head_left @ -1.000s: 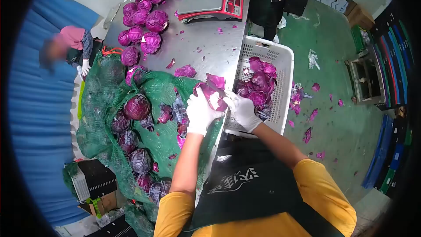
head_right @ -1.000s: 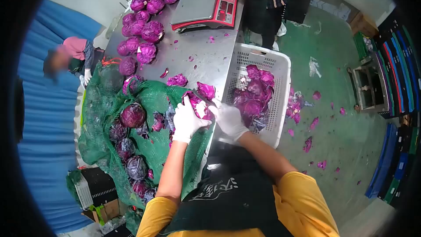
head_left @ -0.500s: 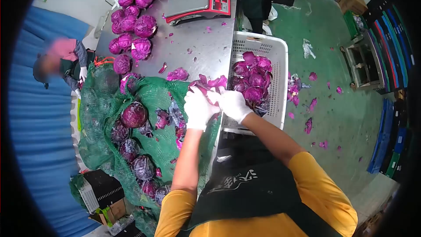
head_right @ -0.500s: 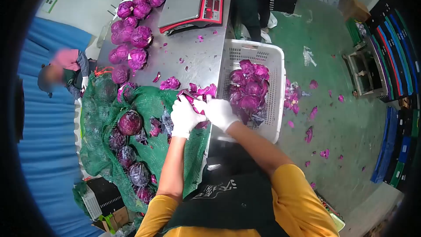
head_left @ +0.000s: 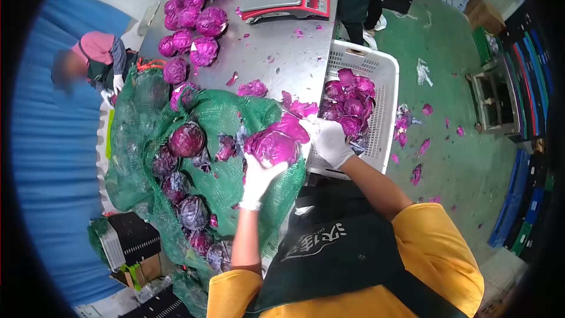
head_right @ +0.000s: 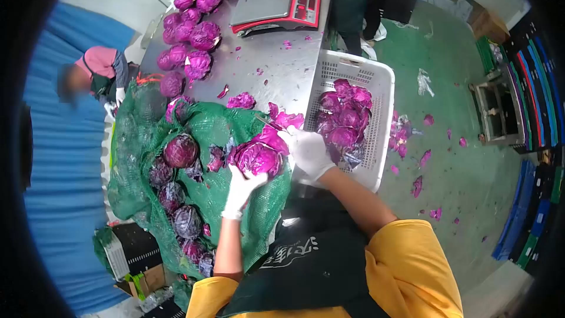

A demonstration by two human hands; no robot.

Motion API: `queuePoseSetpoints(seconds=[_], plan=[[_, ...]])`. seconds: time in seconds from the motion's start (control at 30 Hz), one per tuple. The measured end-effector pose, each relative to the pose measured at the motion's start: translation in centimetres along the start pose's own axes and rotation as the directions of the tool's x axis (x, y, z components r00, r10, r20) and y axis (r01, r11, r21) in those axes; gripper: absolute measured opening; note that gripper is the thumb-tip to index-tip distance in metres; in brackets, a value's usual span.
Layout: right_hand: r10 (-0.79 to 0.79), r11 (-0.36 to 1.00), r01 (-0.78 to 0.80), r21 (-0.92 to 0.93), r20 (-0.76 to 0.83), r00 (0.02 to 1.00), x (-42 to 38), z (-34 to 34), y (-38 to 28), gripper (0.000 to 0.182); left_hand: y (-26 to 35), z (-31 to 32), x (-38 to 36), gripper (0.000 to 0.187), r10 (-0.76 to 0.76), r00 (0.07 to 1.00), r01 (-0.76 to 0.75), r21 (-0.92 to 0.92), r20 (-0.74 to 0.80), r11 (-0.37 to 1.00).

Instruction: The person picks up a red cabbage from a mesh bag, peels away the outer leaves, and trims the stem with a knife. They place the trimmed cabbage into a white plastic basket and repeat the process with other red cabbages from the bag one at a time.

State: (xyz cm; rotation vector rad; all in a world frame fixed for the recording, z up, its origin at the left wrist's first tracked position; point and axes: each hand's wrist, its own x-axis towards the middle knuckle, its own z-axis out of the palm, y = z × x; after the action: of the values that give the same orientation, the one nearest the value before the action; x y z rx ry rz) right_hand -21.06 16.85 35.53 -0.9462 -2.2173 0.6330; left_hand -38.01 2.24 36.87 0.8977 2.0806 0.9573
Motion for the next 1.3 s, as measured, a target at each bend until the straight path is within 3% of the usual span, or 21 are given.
queuePoseSetpoints(seconds=[0.07, 0.1, 0.17, 0.2, 0.23, 0.27, 0.33, 0.37, 0.4, 0.43, 0.5, 0.57, 0.63, 0.67, 0.83, 0.87, 1.07, 1.1, 1.17, 1.23, 1.3], plan=[[-0.046, 0.993, 0.041, -0.109, -0.043, 0.998, 0.0, 0.8, 2.2, 0.018, 0.9, 2.6, 0.0, 0.118, -0.154, 0.959, 0.156, -0.012, -0.237, 0.988], [-0.08, 0.973, 0.056, -0.225, -0.098, 0.992, 0.3, 1.0, 4.3, 0.019, 1.7, 3.1, -0.3, 0.116, -0.082, 0.959, 0.068, -0.063, -0.27, 0.996], [0.157, 0.954, -0.188, -0.232, -0.144, 0.977, 0.8, 0.4, 9.6, 0.033, 0.7, 2.7, -0.7, 0.112, -0.002, 0.979, 0.019, 0.084, -0.204, 0.996], [0.36, 0.902, -0.351, -0.25, -0.007, 0.933, 1.0, -0.8, 11.8, 0.042, 0.4, 2.5, -0.9, 0.11, 0.068, 0.986, -0.062, 0.045, -0.154, 0.997], [0.544, 0.819, -0.495, -0.291, 0.116, 0.831, 2.2, -2.5, 11.5, 0.051, 0.2, 2.3, -0.7, 0.108, 0.149, 0.983, -0.15, 0.003, -0.107, 0.989], [0.656, 0.752, -0.634, -0.181, 0.108, 0.747, 2.0, -3.6, 10.4, 0.065, -0.3, 3.0, -0.6, 0.105, 0.227, 0.957, -0.188, 0.212, -0.18, 0.959], [0.428, 0.903, -0.423, -0.07, 0.081, 0.9, 2.0, -5.6, 4.7, 0.089, 3.7, 3.4, -0.7, 0.104, 0.197, 0.964, -0.144, 0.274, -0.179, 0.951], [0.184, 0.969, -0.183, -0.168, -0.01, 0.983, 0.9, -3.4, 3.9, 0.091, 5.2, 3.8, -0.6, 0.104, 0.166, 0.969, -0.096, 0.342, -0.183, 0.935], [0.149, 0.973, -0.171, 0.156, 0.144, 0.978, 1.1, -4.1, 0.3, 0.088, 4.8, 4.8, -0.3, 0.102, 0.272, 0.921, -0.118, 0.468, -0.277, 0.876], [-0.029, 0.999, 0.027, 0.032, 0.045, 0.999, 0.4, -1.6, -0.4, 0.085, 4.4, 5.5, 0.0, 0.102, 0.273, 0.923, -0.122, 0.465, -0.272, 0.877], [-0.003, 0.996, -0.002, 0.089, 0.055, 0.999, 0.8, 0.7, -1.3, 0.073, 3.7, 6.3, 0.4, 0.094, 0.491, 0.849, -0.26, 0.658, -0.192, 0.707], [0.258, 0.956, -0.287, 0.052, 0.314, 0.914, 2.8, 1.4, -1.4, 0.051, 4.3, 6.2, -0.2, 0.087, 0.421, 0.893, -0.225, 0.653, -0.159, 0.723], [0.389, 0.92, -0.391, -0.019, 0.168, 0.906, 4.5, 0.8, -0.2, 0.04, 3.7, 5.6, -0.9, 0.086, 0.564, 0.797, -0.36, 0.578, -0.218, 0.732], [0.338, 0.941, -0.336, -0.038, 0.134, 0.932, 4.3, 2.7, 3.0, 0.041, 3.1, 5.0, -0.8, 0.091, 0.495, 0.853, -0.38, 0.454, -0.165, 0.806], [0.611, 0.778, -0.628, 0.012, 0.22, 0.76, 2.9, 2.6, 5.2, 0.044, 2.3, 1.6, -1.5, 0.098, 0.493, 0.867, -0.421, 0.425, -0.07, 0.801], [0.476, 0.865, -0.495, 0.076, 0.186, 0.86, 2.1, 2.7, 6.1, 0.045, 2.2, 0.9, -1.6, 0.101, 0.477, 0.878, -0.425, 0.402, -0.034, 0.811], [0.445, 0.893, -0.45, -0.002, 0.158, 0.881, 1.0, -0.5, 5.7, 0.042, 2.1, -3.8, -2.0, 0.106, 0.198, 0.958, -0.265, 0.384, 0.207, 0.884], [0.398, 0.916, -0.398, 0.053, 0.024, 0.917, 0.1, 0.8, 8.0, 0.043, 1.4, -4.1, -2.1, 0.106, 0.192, 0.961, -0.257, 0.386, 0.201, 0.886], [0.601, 0.783, -0.606, 0.139, 0.08, 0.795, 0.3, -1.4, 8.7, 0.041, -0.2, -4.3, -2.2, 0.107, 0.148, 0.973, -0.186, 0.218, 0.178, 0.958], [0.705, 0.709, -0.703, 0.054, -0.022, 0.709, -1.1, 0.4, 14.3, 0.036, -0.1, -3.8, -2.5, 0.11, 0.174, 0.974, -0.199, 0.188, 0.143, 0.962], [0.406, 0.831, -0.457, -0.317, -0.217, 0.888, -1.5, -1.2, 12.0, 0.051, -0.1, -2.6, -2.5, 0.11, 0.201, 0.979, -0.194, 0.254, -0.002, 0.948]])
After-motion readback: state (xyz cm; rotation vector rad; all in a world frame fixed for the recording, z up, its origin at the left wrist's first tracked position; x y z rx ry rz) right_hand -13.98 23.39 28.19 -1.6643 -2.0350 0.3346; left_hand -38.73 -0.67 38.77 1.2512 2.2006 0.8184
